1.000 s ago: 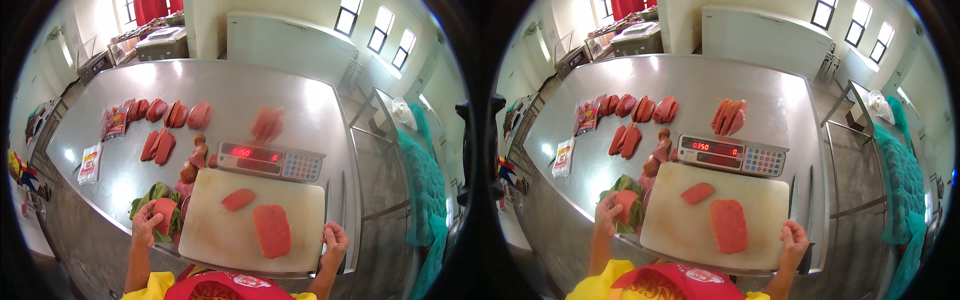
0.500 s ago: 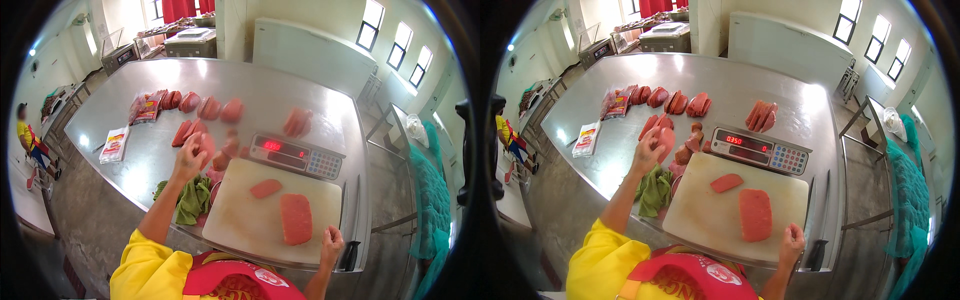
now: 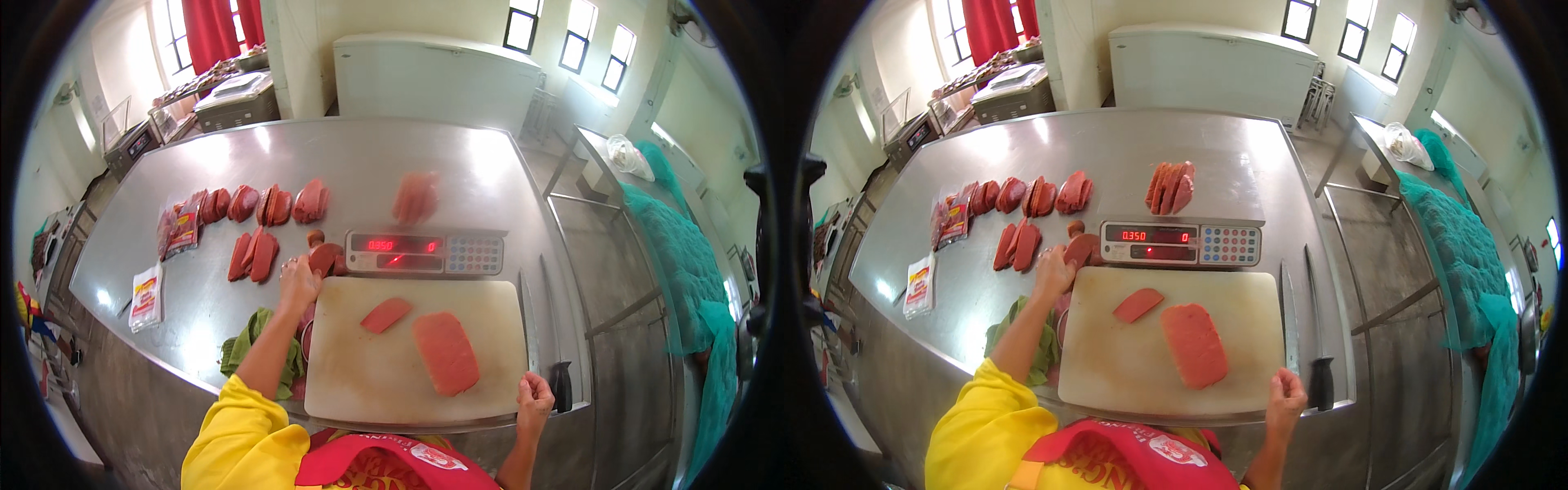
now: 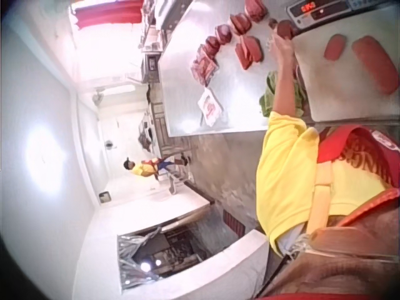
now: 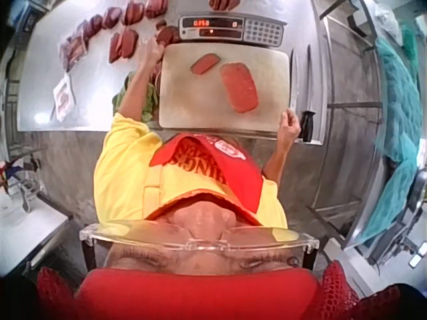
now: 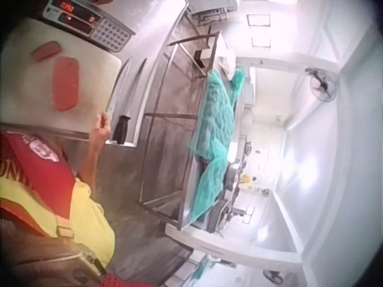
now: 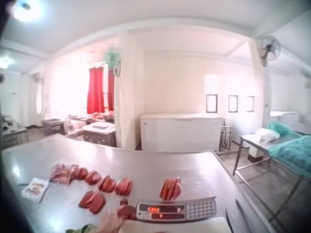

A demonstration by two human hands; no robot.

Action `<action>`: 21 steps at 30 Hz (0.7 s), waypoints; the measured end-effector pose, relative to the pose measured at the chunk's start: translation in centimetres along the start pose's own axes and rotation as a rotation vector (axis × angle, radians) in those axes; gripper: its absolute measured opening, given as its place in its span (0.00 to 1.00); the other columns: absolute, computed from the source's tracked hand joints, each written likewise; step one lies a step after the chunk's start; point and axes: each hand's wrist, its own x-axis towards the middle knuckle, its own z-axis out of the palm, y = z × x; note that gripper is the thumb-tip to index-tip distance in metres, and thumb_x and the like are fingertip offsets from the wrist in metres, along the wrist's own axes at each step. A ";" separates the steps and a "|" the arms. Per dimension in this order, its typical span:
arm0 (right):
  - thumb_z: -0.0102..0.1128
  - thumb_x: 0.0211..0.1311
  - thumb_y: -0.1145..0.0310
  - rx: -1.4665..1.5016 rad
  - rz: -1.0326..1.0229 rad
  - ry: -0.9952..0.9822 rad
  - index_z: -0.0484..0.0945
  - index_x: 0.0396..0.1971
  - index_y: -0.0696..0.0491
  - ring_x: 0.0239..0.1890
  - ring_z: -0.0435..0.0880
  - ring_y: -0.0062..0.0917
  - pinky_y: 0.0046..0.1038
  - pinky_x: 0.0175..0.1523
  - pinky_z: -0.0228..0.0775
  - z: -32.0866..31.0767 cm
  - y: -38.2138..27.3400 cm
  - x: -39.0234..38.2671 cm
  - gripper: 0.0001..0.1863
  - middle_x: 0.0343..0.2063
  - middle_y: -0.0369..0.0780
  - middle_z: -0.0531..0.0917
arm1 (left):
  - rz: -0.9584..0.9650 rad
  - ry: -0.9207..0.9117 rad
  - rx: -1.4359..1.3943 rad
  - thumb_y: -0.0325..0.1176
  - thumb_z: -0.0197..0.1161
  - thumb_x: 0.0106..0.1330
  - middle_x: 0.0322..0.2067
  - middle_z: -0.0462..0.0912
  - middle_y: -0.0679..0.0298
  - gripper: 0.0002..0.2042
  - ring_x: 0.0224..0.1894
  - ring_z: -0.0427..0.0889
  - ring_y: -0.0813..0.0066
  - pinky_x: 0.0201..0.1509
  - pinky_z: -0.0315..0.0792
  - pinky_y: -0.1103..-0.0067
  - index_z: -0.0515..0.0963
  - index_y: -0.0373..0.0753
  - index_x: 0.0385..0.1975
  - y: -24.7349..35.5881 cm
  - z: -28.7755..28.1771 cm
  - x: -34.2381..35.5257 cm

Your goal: The person slices a large block of processed meat into thin slices on a cutting board, weighs portions on a digital scale, and places them into plastic bags. The person also wipes the cutting board with a cloth and labels the bags with a marker.

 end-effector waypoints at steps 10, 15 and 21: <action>0.59 0.58 0.72 -0.076 0.027 -0.054 0.78 0.41 0.62 0.37 0.81 0.22 0.24 0.43 0.73 2.1 -3.6 0.4 0.13 0.33 0.41 0.82 | 0.361 -0.500 -0.010 0.39 0.64 0.54 0.38 0.79 0.44 0.20 0.45 0.77 0.49 0.50 0.71 0.63 0.72 0.32 0.41 10.7 -0.5 -6.1; 0.59 0.58 0.73 -0.003 -0.034 -0.031 0.78 0.40 0.61 0.30 0.77 0.16 0.19 0.35 0.69 2.1 -1.9 0.8 0.11 0.30 0.36 0.81 | 0.317 -0.501 0.002 0.35 0.59 0.56 0.31 0.80 0.43 0.14 0.39 0.79 0.46 0.46 0.73 0.61 0.72 0.32 0.37 8.3 0.9 -5.5; 0.59 0.57 0.72 -0.042 -0.013 -0.027 0.79 0.41 0.61 0.34 0.79 0.19 0.23 0.39 0.71 1.6 -3.4 1.7 0.12 0.32 0.38 0.82 | 0.157 -0.256 -0.089 0.35 0.55 0.59 0.27 0.79 0.41 0.12 0.33 0.79 0.42 0.41 0.73 0.57 0.74 0.30 0.33 4.1 -4.4 -4.9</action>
